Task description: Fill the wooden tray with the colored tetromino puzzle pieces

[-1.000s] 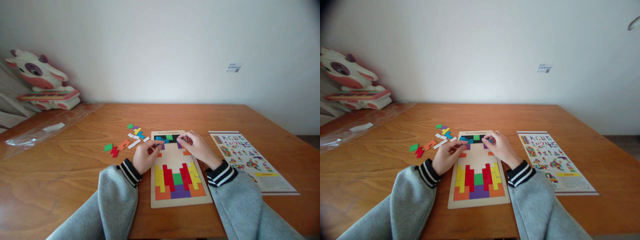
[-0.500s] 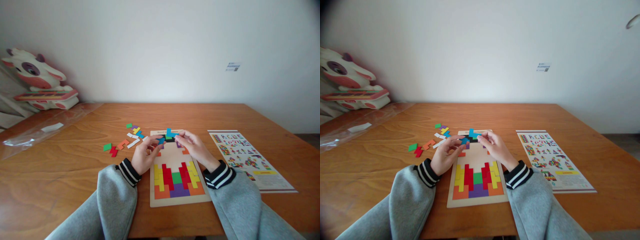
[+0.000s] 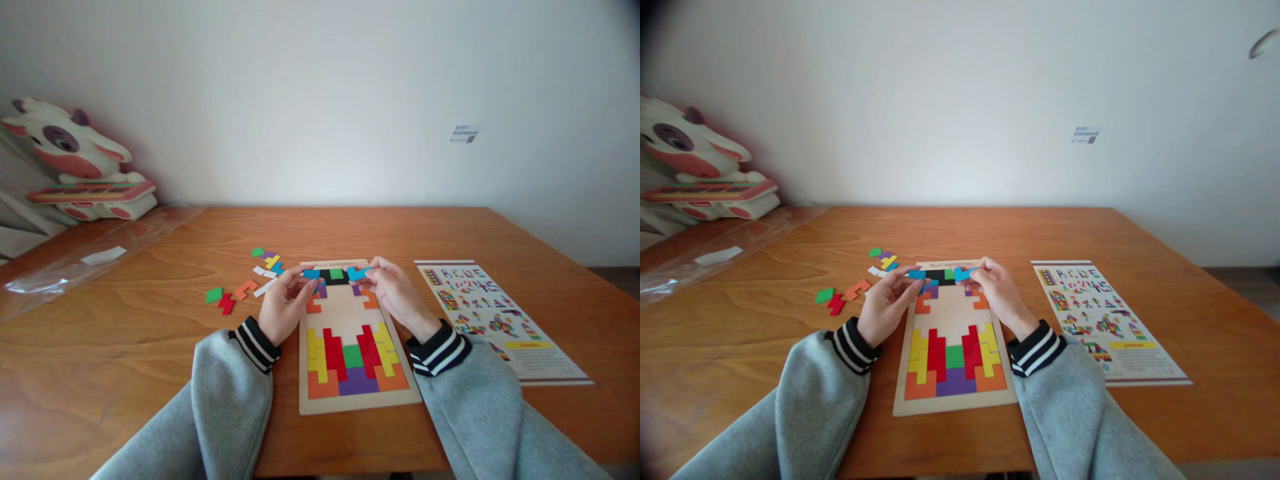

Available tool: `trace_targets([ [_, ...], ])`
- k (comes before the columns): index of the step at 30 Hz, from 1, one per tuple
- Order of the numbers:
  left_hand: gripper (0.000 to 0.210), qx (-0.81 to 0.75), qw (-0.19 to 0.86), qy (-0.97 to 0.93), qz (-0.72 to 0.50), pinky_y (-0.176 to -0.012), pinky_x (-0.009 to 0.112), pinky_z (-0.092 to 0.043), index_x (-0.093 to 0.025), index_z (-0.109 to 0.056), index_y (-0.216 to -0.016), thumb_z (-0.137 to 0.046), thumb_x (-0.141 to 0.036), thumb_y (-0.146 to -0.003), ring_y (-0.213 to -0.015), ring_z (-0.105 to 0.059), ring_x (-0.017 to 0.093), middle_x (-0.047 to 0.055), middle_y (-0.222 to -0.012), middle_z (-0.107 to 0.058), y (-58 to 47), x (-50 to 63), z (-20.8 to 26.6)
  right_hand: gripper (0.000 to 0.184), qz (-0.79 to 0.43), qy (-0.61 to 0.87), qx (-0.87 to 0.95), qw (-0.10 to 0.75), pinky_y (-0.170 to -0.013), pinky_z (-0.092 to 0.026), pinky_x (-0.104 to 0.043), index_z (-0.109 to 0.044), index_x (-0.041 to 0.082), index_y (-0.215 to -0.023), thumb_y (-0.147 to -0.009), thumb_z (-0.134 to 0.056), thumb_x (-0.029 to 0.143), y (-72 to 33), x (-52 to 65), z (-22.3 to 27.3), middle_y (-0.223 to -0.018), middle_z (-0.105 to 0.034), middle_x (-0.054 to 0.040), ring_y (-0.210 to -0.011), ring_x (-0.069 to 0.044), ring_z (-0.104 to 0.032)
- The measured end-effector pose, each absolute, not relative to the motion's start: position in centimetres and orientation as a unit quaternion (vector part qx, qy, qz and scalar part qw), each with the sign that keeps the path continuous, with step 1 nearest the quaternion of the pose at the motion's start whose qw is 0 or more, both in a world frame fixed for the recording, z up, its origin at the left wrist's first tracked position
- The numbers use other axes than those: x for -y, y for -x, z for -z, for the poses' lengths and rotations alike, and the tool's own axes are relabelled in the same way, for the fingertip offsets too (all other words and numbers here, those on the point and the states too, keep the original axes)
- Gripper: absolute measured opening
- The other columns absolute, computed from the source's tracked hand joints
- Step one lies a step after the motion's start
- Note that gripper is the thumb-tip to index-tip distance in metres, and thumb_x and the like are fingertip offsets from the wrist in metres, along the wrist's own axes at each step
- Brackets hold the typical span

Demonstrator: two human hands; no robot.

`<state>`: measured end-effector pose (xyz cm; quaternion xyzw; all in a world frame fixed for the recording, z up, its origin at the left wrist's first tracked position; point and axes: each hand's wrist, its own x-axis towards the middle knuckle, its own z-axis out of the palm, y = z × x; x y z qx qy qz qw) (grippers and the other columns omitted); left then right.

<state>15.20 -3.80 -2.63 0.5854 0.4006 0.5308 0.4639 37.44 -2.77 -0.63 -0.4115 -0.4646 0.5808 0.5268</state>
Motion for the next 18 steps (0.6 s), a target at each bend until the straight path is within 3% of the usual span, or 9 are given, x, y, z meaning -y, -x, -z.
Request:
trace_targets([
  [7, 0.046, -0.4, 0.46, -0.581, -0.54, -0.066, 0.027, -0.056, -0.016, -0.06, -0.104, -0.072, -0.055, -0.083, -0.066, -0.068, 0.015, 0.007, -0.085, -0.076, -15.29, 3.86, 2.39, 0.032, -0.591, 0.396, 0.42, 0.564, -0.064, -0.051, -0.027, -0.047, 0.023, -0.069, -0.067, -0.077, 0.035, -37.46, 2.69, 0.34, -0.087, -0.078, -0.0005, -0.071, -0.016, -0.072],
  [13, 0.048, -0.406, 0.464, -0.568, -0.546, -0.063, 0.026, -0.054, -0.017, -0.058, -0.099, -0.073, -0.058, -0.081, -0.07, -0.07, 0.017, 0.007, -0.084, -0.076, -15.3, 3.89, 2.26, 0.034, -0.597, 0.385, 0.404, 0.576, -0.067, -0.052, -0.027, -0.049, 0.024, -0.071, -0.068, -0.08, 0.037, -37.63, 2.57, 0.57, -0.09, -0.078, -0.0012, -0.073, -0.016, -0.072],
  [18, 0.047, -0.406, 0.472, -0.561, -0.545, -0.057, 0.024, -0.052, -0.017, -0.056, -0.097, -0.073, -0.057, -0.081, -0.059, -0.065, 0.012, 0.006, -0.084, -0.076, -15.35, 3.92, 2.26, 0.039, -0.583, 0.405, 0.401, 0.579, -0.073, -0.053, -0.03, -0.054, 0.024, -0.074, -0.065, -0.087, 0.041, -37.27, 2.57, 0.64, -0.09, -0.078, -0.0012, -0.076, -0.015, -0.071],
])
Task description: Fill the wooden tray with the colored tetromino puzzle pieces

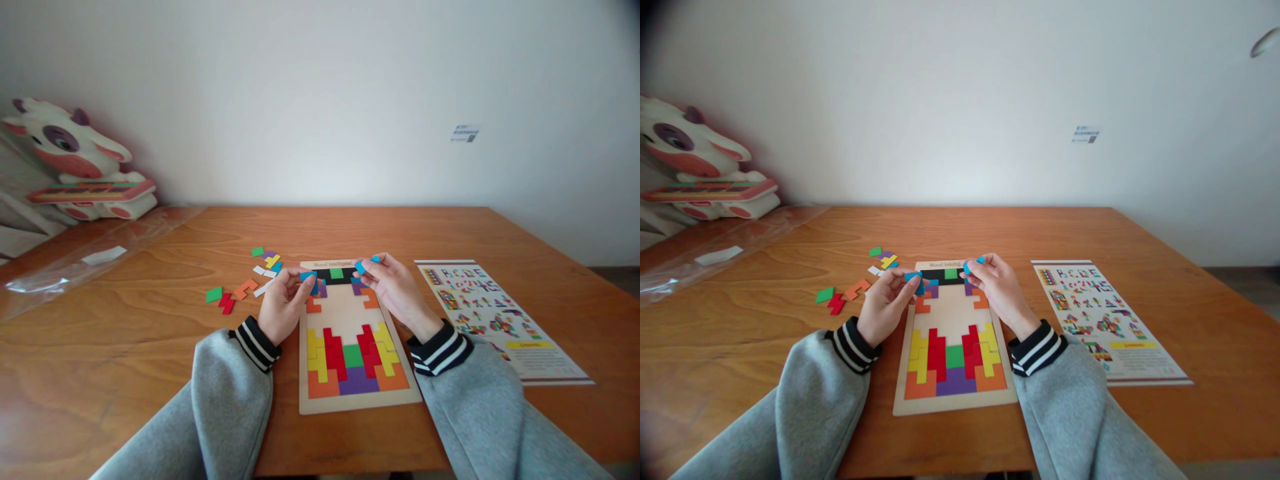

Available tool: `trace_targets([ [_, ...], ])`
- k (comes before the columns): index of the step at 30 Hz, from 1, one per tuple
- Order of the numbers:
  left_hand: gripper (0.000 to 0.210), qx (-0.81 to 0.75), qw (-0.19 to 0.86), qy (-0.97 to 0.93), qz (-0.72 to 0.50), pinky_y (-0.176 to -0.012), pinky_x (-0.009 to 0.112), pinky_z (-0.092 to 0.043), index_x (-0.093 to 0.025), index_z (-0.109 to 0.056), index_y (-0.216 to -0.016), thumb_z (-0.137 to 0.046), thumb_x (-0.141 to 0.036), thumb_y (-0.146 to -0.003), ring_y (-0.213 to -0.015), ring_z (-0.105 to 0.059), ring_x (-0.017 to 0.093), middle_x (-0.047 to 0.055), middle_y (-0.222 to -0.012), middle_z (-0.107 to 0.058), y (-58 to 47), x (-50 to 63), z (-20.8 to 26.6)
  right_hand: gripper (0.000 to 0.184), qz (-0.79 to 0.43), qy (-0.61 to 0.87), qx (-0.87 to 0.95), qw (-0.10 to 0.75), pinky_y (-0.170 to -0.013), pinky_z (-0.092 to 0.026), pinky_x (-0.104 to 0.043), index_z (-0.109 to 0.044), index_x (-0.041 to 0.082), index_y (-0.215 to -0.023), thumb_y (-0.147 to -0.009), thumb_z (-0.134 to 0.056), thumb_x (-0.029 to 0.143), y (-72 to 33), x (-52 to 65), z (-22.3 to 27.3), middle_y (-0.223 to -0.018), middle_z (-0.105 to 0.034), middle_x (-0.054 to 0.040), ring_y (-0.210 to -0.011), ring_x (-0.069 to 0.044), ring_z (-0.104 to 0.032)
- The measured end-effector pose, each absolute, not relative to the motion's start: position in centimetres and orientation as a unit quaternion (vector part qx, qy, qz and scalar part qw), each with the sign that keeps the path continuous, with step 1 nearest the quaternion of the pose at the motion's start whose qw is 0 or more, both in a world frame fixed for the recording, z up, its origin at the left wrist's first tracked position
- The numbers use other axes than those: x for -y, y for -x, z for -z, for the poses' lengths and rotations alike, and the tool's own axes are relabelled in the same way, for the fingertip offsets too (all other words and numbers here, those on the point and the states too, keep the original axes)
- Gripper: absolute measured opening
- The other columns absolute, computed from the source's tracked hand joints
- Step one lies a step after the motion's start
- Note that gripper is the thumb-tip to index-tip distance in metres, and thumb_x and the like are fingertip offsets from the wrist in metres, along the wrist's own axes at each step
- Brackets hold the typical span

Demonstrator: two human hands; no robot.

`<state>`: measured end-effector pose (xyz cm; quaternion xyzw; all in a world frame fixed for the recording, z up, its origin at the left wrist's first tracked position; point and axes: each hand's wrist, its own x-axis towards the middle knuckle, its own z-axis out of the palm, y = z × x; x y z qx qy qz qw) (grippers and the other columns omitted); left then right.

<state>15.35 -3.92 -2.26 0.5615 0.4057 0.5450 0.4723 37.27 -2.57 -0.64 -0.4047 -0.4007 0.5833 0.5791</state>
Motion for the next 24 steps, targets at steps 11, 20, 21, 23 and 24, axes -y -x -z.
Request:
trace_targets([
  [11, 0.044, -0.45, 0.4, -0.577, -0.552, -0.056, 0.022, -0.046, -0.016, -0.063, -0.084, -0.073, -0.059, -0.08, -0.063, -0.059, 0.011, 0.001, -0.075, -0.065, -15.22, 3.87, 2.03, 0.037, -0.548, 0.439, 0.461, 0.543, -0.067, -0.051, -0.028, -0.073, 0.023, -0.092, -0.068, -0.085, 0.049, -37.4, 2.36, 1.21, -0.084, -0.075, -0.002, -0.069, -0.012, -0.064],
  [20, 0.042, -0.432, 0.422, -0.585, -0.542, -0.054, 0.023, -0.045, -0.016, -0.064, -0.092, -0.072, -0.056, -0.082, -0.059, -0.059, 0.012, 0.0, -0.068, -0.064, -15.28, 3.79, 2.59, 0.038, -0.514, 0.45, 0.494, 0.538, -0.058, -0.048, -0.027, -0.074, 0.022, -0.098, -0.071, -0.083, 0.048, -37.28, 2.39, 1.31, -0.077, -0.071, 0.0002, -0.06, -0.011, -0.058],
  [21, 0.041, -0.428, 0.428, -0.59, -0.534, -0.056, 0.023, -0.047, -0.016, -0.064, -0.094, -0.072, -0.055, -0.083, -0.061, -0.061, 0.013, 0.001, -0.069, -0.066, -15.32, 3.84, 2.65, 0.038, -0.515, 0.451, 0.492, 0.538, -0.058, -0.049, -0.027, -0.073, 0.022, -0.098, -0.071, -0.083, 0.047, -37.26, 2.42, 1.31, -0.076, -0.071, 0.0005, -0.06, -0.011, -0.059],
  [23, 0.039, -0.424, 0.431, -0.604, -0.519, -0.059, 0.024, -0.05, -0.016, -0.066, -0.095, -0.072, -0.053, -0.083, -0.066, -0.065, 0.014, 0.003, -0.075, -0.07, -15.37, 3.96, 2.68, 0.041, -0.52, 0.449, 0.494, 0.533, -0.058, -0.05, -0.026, -0.07, 0.023, -0.103, -0.072, -0.083, 0.046, -37.24, 2.56, 1.29, -0.075, -0.07, 0.0022, -0.06, -0.011, -0.06],
  [24, 0.038, -0.424, 0.431, -0.611, -0.511, -0.06, 0.025, -0.051, -0.016, -0.066, -0.094, -0.072, -0.052, -0.084, -0.068, -0.066, 0.015, 0.005, -0.078, -0.072, -15.38, 4.03, 2.65, 0.043, -0.52, 0.446, 0.498, 0.531, -0.058, -0.05, -0.025, -0.069, 0.024, -0.107, -0.073, -0.083, 0.046, -37.23, 2.64, 1.27, -0.073, -0.069, 0.0034, -0.06, -0.011, -0.061],
])
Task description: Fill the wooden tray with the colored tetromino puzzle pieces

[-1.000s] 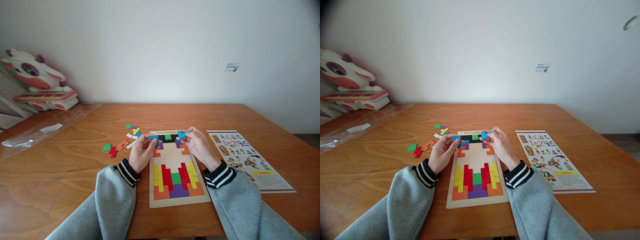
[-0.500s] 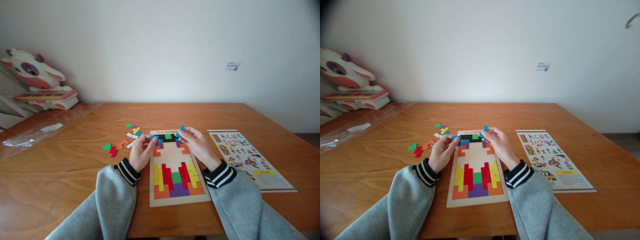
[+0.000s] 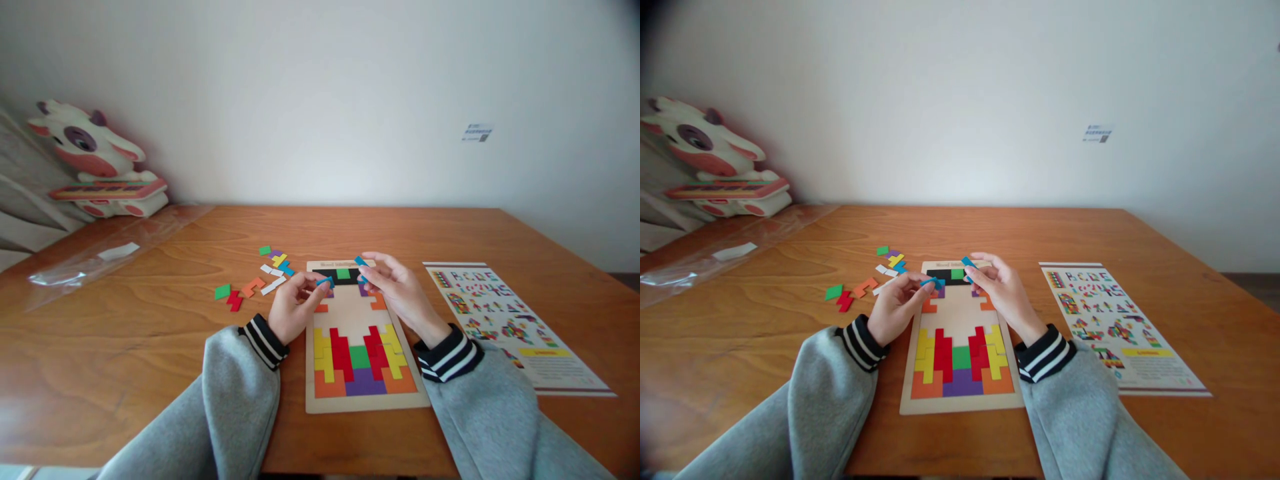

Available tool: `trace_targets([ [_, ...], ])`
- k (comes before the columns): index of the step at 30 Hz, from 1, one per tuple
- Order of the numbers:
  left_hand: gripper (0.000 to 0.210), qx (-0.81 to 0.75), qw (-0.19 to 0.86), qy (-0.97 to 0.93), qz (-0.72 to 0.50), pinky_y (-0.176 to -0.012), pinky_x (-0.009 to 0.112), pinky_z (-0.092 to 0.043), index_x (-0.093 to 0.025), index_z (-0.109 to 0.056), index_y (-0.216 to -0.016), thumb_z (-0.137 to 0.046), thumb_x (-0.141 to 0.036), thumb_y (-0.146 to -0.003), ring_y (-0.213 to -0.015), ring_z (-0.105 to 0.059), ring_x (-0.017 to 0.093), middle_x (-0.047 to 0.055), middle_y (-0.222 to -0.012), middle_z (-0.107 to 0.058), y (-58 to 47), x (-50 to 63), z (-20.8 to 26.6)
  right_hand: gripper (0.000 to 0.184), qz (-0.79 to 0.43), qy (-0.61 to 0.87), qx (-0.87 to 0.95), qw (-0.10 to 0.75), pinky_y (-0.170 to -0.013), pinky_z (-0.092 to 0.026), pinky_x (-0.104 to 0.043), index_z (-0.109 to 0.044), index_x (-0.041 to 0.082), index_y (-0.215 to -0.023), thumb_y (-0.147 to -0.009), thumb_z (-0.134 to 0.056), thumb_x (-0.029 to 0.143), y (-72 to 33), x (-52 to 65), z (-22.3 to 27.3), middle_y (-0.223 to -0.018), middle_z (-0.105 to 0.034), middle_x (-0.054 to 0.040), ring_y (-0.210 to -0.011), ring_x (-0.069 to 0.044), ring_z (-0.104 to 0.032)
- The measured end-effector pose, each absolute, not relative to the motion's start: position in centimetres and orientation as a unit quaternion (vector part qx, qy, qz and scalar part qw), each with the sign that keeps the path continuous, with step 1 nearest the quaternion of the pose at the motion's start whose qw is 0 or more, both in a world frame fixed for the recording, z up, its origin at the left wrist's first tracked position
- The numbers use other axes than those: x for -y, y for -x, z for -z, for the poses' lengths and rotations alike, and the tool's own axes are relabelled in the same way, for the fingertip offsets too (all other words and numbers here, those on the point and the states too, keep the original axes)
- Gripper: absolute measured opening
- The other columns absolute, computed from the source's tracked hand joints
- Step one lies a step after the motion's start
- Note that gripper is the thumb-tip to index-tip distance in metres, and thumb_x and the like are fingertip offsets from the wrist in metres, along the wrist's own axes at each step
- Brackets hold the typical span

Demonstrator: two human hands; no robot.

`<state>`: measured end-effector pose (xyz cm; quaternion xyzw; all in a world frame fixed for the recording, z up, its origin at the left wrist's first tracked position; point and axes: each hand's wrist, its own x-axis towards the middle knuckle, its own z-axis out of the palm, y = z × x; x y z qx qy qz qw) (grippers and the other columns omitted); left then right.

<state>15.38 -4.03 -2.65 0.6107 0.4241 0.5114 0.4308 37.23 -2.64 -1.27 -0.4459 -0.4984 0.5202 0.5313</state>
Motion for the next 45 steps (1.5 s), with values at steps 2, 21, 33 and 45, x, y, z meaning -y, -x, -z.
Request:
trace_targets([
  [2, 0.037, -0.424, 0.429, -0.619, -0.503, -0.061, 0.025, -0.052, -0.016, -0.068, -0.093, -0.072, -0.051, -0.084, -0.071, -0.069, 0.016, 0.006, -0.082, -0.073, -15.4, 4.2, 2.5, 0.043, -0.519, 0.439, 0.519, 0.518, -0.059, -0.052, -0.025, -0.068, 0.025, -0.11, -0.075, -0.082, 0.045, -37.2, 2.8, 1.2, -0.073, -0.068, 0.0041, -0.06, -0.011, -0.062],
  [21, 0.033, -0.388, 0.338, -0.683, -0.518, -0.064, 0.031, -0.049, -0.023, -0.081, -0.085, -0.069, -0.054, -0.086, -0.07, -0.058, 0.019, 0.006, -0.074, -0.069, -15.2, 4.2, 2.3, 0.022, -0.472, 0.424, 0.675, 0.378, -0.07, -0.054, -0.03, -0.076, 0.024, -0.095, -0.082, -0.075, 0.042, -36.2, 4.0, 1.6, -0.09, -0.076, -0.0024, -0.077, -0.018, -0.068],
  [33, 0.045, -0.429, 0.342, -0.597, -0.585, -0.065, 0.026, -0.051, -0.018, -0.068, -0.103, -0.056, -0.06, -0.093, -0.074, -0.064, 0.016, 0.005, -0.084, -0.07, -14.2, 3.5, 1.5, 0.044, -0.461, 0.463, 0.52, 0.55, -0.081, -0.059, -0.035, -0.069, 0.027, -0.112, -0.075, -0.082, 0.047, -37.2, 3.0, 1.3, -0.103, -0.076, -0.0045, -0.092, -0.02, -0.071],
  [45, 0.038, -0.491, 0.04, -0.819, -0.294, -0.104, 0.048, -0.048, -0.021, -0.069, -0.118, -0.06, -0.045, -0.091, -0.116, -0.064, 0.03, 0.012, -0.124, -0.071, -5.7, -0.5, 3.8, 0.037, -0.455, 0.47, 0.46, 0.6, -0.072, -0.055, -0.03, -0.072, 0.026, -0.099, -0.072, -0.083, 0.048, -37.5, 2.4, 1.4, -0.099, -0.075, -0.0024, -0.08, -0.016, -0.067],
])
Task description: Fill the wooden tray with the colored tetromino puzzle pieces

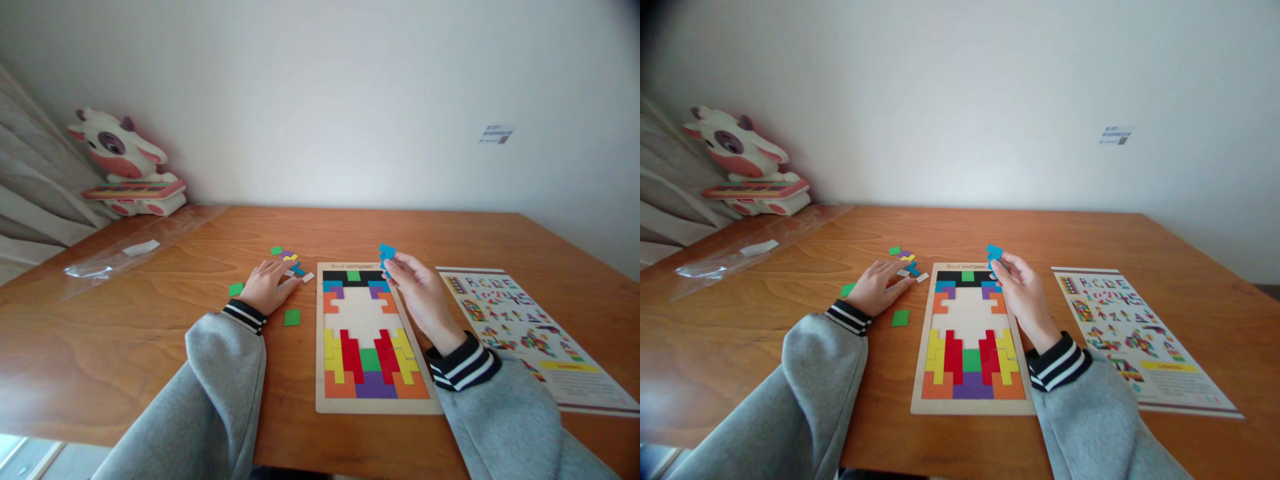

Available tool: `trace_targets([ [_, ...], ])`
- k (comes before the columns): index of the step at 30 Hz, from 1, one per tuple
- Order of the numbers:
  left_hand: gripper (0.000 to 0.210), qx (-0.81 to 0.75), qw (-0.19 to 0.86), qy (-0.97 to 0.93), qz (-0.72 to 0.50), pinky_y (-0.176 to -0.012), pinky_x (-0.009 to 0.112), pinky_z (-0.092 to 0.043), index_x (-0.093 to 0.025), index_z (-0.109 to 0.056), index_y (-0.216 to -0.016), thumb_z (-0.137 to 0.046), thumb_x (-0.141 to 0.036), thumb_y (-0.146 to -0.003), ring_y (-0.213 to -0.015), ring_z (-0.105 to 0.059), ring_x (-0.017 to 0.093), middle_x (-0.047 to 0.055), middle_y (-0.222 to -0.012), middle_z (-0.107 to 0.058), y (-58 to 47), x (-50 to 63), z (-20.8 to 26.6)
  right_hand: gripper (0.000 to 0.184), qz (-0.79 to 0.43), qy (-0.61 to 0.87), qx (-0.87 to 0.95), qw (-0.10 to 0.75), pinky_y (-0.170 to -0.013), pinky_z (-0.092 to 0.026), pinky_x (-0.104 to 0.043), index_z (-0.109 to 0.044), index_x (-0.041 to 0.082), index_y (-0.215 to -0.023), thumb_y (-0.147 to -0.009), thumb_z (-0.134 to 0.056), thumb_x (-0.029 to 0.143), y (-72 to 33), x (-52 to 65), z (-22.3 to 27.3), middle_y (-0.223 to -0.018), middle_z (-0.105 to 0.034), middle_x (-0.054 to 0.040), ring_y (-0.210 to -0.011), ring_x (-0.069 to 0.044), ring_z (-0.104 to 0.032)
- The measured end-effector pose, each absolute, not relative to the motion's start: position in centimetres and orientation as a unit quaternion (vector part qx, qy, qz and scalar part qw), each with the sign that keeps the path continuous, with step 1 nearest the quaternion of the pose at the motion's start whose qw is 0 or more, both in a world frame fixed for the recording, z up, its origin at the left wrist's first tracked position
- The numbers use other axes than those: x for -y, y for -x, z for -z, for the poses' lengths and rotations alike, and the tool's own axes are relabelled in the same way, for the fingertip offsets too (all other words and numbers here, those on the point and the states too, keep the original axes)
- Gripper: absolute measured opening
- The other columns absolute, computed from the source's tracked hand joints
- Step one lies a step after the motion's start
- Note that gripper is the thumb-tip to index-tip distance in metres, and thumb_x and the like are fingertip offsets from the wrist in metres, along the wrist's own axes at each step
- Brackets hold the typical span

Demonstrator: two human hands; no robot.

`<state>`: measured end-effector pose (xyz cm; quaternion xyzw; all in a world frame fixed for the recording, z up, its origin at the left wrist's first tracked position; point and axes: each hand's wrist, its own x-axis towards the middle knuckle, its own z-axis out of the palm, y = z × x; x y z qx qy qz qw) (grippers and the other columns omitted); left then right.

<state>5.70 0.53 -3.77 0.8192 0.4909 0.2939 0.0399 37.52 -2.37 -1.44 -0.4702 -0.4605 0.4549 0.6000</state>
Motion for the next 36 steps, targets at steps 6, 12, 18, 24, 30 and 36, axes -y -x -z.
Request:
trace_targets([
  [6, 0.043, -0.479, 0.058, -0.837, -0.257, -0.108, 0.053, -0.045, -0.022, -0.068, -0.123, -0.055, -0.049, -0.093, -0.124, -0.06, 0.032, 0.012, -0.133, -0.067, -6.5, -0.2, 4.3, 0.038, -0.449, 0.476, 0.464, 0.597, -0.075, -0.054, -0.032, -0.072, 0.026, -0.097, -0.07, -0.083, 0.05, -37.3, 2.6, 1.3, -0.098, -0.075, -0.0021, -0.084, -0.017, -0.067],
  [12, 0.039, -0.48, 0.031, -0.85, -0.213, -0.101, 0.053, -0.049, -0.021, -0.071, -0.117, -0.051, -0.046, -0.096, -0.117, -0.064, 0.033, 0.012, -0.126, -0.07, -6.5, -0.1, 4.0, 0.04, -0.447, 0.481, 0.465, 0.594, -0.077, -0.056, -0.033, -0.072, 0.026, -0.1, -0.069, -0.084, 0.049, -37.3, 2.6, 1.3, -0.096, -0.075, -0.002, -0.083, -0.018, -0.068],
  [18, 0.032, -0.472, 0.013, -0.848, -0.242, -0.099, 0.048, -0.05, -0.022, -0.071, -0.114, -0.055, -0.043, -0.095, -0.11, -0.066, 0.03, 0.011, -0.118, -0.073, -6.8, 0.1, 3.9, 0.044, -0.446, 0.485, 0.47, 0.587, -0.083, -0.056, -0.034, -0.071, 0.024, -0.101, -0.067, -0.086, 0.048, -37.4, 2.5, 1.7, -0.097, -0.075, -0.0019, -0.087, -0.018, -0.069],
  [24, 0.024, -0.403, -0.017, -0.849, -0.342, -0.098, 0.043, -0.053, -0.021, -0.067, -0.115, -0.056, -0.032, -0.097, -0.105, -0.068, 0.025, 0.01, -0.111, -0.073, -8.4, 0.8, 3.2, 0.046, -0.482, 0.486, 0.517, 0.514, -0.068, -0.057, -0.031, -0.07, 0.021, -0.103, -0.069, -0.084, 0.049, -37.1, 2.8, 1.7, -0.085, -0.073, -0.0024, -0.073, -0.016, -0.069],
  [30, 0.036, -0.318, -0.033, -0.869, -0.377, -0.088, 0.037, -0.058, -0.02, -0.055, -0.134, -0.056, -0.028, -0.099, -0.097, -0.069, 0.021, 0.01, -0.111, -0.073, -11.8, 3.0, 2.3, 0.043, -0.515, 0.456, 0.591, 0.422, -0.068, -0.057, -0.031, -0.073, 0.021, -0.106, -0.072, -0.082, 0.046, -36.7, 3.2, 1.4, -0.086, -0.075, -0.003, -0.07, -0.014, -0.067],
  [36, 0.033, -0.233, -0.037, -0.893, -0.384, -0.087, 0.033, -0.058, -0.021, -0.057, -0.131, -0.059, -0.023, -0.098, -0.095, -0.07, 0.018, 0.006, -0.106, -0.074, -13.1, 3.9, 1.9, 0.042, -0.54, 0.397, 0.661, 0.338, -0.074, -0.057, -0.032, -0.074, 0.022, -0.112, -0.078, -0.078, 0.046, -36.2, 3.7, 1.9, -0.096, -0.077, -0.0038, -0.082, -0.017, -0.069],
])
